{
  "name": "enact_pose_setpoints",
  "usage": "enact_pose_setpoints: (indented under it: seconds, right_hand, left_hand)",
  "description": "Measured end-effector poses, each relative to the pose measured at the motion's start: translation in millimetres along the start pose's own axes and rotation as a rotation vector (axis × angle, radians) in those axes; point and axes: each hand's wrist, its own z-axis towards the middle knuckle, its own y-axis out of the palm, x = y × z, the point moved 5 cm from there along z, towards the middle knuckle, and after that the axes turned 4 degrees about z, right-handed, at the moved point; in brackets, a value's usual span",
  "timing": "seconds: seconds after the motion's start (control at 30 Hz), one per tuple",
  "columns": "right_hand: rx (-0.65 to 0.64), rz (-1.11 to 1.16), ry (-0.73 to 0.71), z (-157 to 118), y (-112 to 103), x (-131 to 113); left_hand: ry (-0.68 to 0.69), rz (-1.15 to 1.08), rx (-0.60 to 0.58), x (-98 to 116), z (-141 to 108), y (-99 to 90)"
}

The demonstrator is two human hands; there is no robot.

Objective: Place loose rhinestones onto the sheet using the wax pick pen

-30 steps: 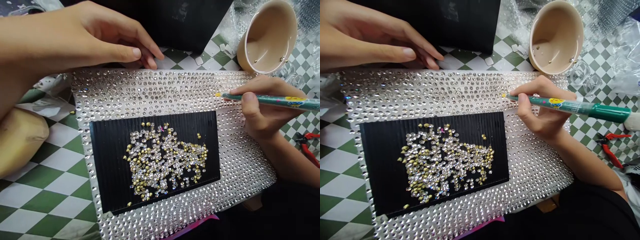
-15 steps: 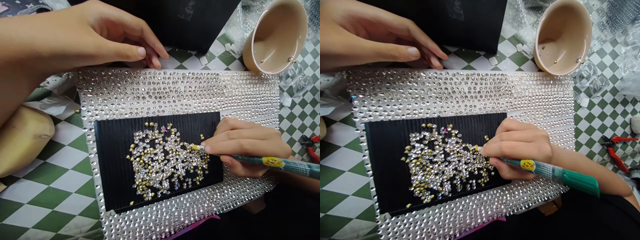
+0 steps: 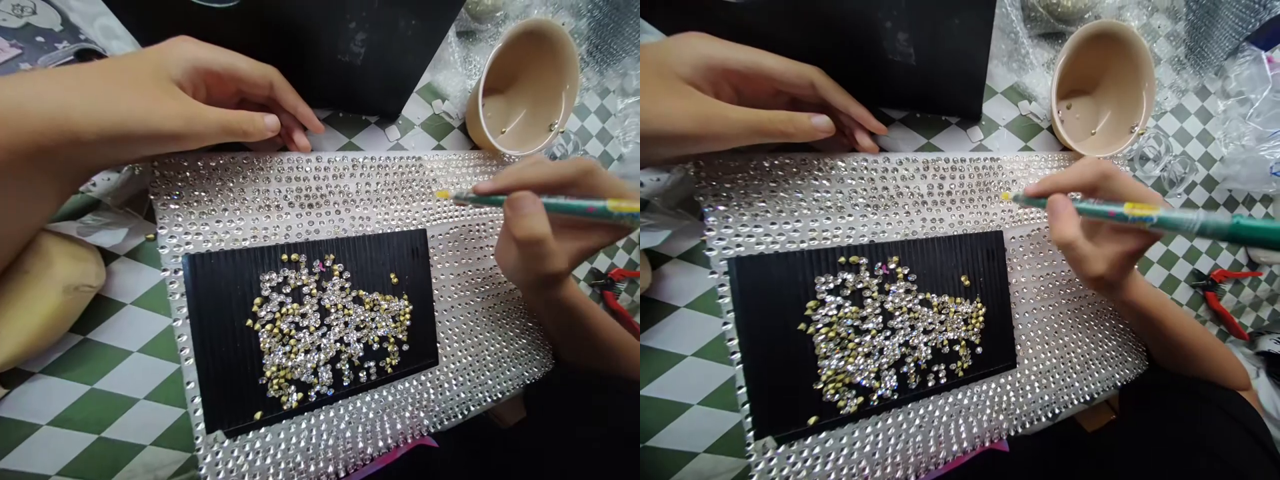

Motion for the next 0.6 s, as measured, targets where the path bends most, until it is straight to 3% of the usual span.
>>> enact_pose_setpoints:
  seconds: [0.13,0.3,0.37,0.5,0.6]
  right_hand:
    - [0.074,-0.073,0.062,6.5,-8.3,10.2]
    - [0.444,-0.147,0.045,0.8,-31.0,23.7]
    - [0.514,-0.146,-0.003,-1.3,-32.2,27.0]
    - [0.532,-0.065,-0.020,-2.6,-30.1,24.2]
    - [0.343,0.066,-0.071,-0.7,-25.0,1.8]
  left_hand:
    - [0.020,-0.005,-0.008,-1.0,0.0,0.0]
    - [0.057,0.019,-0.017,-3.4,0.4,-2.0]
    - [0.070,0.012,-0.013,-5.2,1.2,-3.0]
    - [0.102,0.025,-0.017,-7.7,1.4,-4.6]
    - [0.072,0.040,-0.021,-6.4,-0.4,-4.3]
